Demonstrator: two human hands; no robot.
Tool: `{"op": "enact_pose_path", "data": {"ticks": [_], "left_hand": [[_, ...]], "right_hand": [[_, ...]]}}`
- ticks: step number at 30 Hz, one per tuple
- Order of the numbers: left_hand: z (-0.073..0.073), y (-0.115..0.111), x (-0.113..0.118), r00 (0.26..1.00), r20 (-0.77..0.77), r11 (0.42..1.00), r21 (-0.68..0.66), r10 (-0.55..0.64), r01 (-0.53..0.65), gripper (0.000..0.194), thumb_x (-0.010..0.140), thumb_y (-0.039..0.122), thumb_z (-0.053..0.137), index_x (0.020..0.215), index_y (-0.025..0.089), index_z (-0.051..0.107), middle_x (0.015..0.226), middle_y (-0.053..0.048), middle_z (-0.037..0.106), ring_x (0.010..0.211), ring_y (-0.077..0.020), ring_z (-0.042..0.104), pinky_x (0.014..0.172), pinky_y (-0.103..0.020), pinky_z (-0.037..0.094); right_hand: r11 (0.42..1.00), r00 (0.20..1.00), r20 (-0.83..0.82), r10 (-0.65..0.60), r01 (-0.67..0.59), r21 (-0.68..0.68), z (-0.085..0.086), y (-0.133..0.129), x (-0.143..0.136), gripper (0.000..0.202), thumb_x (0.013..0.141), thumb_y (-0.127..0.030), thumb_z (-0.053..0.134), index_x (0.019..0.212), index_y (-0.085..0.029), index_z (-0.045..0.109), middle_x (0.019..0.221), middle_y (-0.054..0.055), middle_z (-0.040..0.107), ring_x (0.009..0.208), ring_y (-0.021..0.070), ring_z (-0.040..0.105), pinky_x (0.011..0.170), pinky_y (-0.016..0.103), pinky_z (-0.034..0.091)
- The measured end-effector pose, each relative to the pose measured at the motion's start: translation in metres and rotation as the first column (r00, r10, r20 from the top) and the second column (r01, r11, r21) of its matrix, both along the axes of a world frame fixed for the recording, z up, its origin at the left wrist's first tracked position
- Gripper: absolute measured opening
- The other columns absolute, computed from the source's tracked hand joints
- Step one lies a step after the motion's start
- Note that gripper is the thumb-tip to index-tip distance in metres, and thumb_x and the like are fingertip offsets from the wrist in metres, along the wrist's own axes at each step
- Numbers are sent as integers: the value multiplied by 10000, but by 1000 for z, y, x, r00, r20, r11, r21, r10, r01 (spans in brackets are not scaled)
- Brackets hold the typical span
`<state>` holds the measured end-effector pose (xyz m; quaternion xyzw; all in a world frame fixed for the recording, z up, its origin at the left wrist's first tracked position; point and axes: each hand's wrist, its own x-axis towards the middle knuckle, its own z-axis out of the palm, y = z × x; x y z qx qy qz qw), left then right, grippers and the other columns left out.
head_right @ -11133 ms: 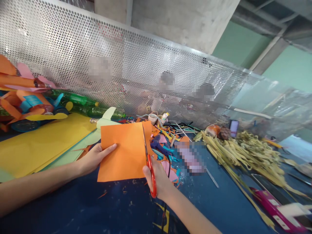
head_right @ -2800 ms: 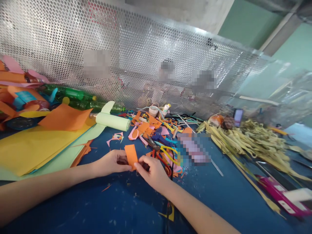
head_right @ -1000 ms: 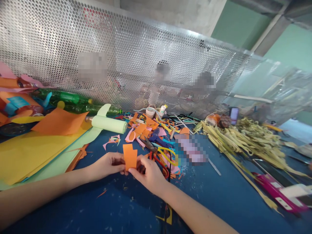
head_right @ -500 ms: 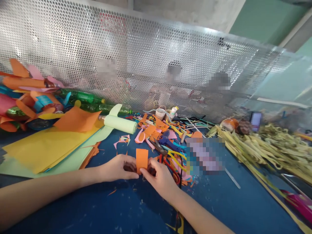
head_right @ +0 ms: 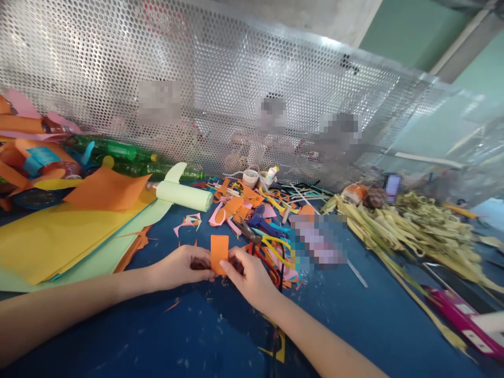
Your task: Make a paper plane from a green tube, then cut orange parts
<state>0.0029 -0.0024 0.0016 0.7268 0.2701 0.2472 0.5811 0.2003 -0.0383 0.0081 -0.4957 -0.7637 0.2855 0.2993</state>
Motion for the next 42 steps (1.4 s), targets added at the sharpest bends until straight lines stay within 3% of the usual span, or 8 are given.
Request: {"op": "enact_pose_path", "data": {"ticks": [5,22,32,42], "left_hand": [[-3,1,0,1000,-25,999,32,-12,13,183,763,249,594,912,151,637,832,-25,668,772,-150,606,713,-251,473],[1,0,0,998,-59,993,122,9,-2,141,761,258,590,841,152,637,782,-7,641,733,-132,587,668,-220,460],[6,0,1,1000,9,1000,-23,6,-6,152,754,266,605,831,138,634,765,-16,646,704,-130,617,691,-248,496],[6,-1,2,999,-7,999,-24,48,-48,112,742,241,616,728,131,625,684,-8,645,633,-114,612,636,-226,497]], "right_hand": [[1000,1000,10,6,-6,5,-2,2,1,208,875,-341,443,724,-203,406,577,-44,454,522,109,493,500,212,368],[1000,1000,-7,-18,18,-1,-5,2,1,222,872,-355,448,716,-203,405,577,-42,462,517,107,489,498,216,366],[999,998,-49,-25,23,-27,-8,3,2,239,876,-385,441,724,-207,393,584,-35,486,525,111,508,505,217,390],[999,998,-55,-28,26,-23,-7,2,2,251,874,-384,446,704,-205,398,561,-38,501,514,108,519,505,217,396]]}}
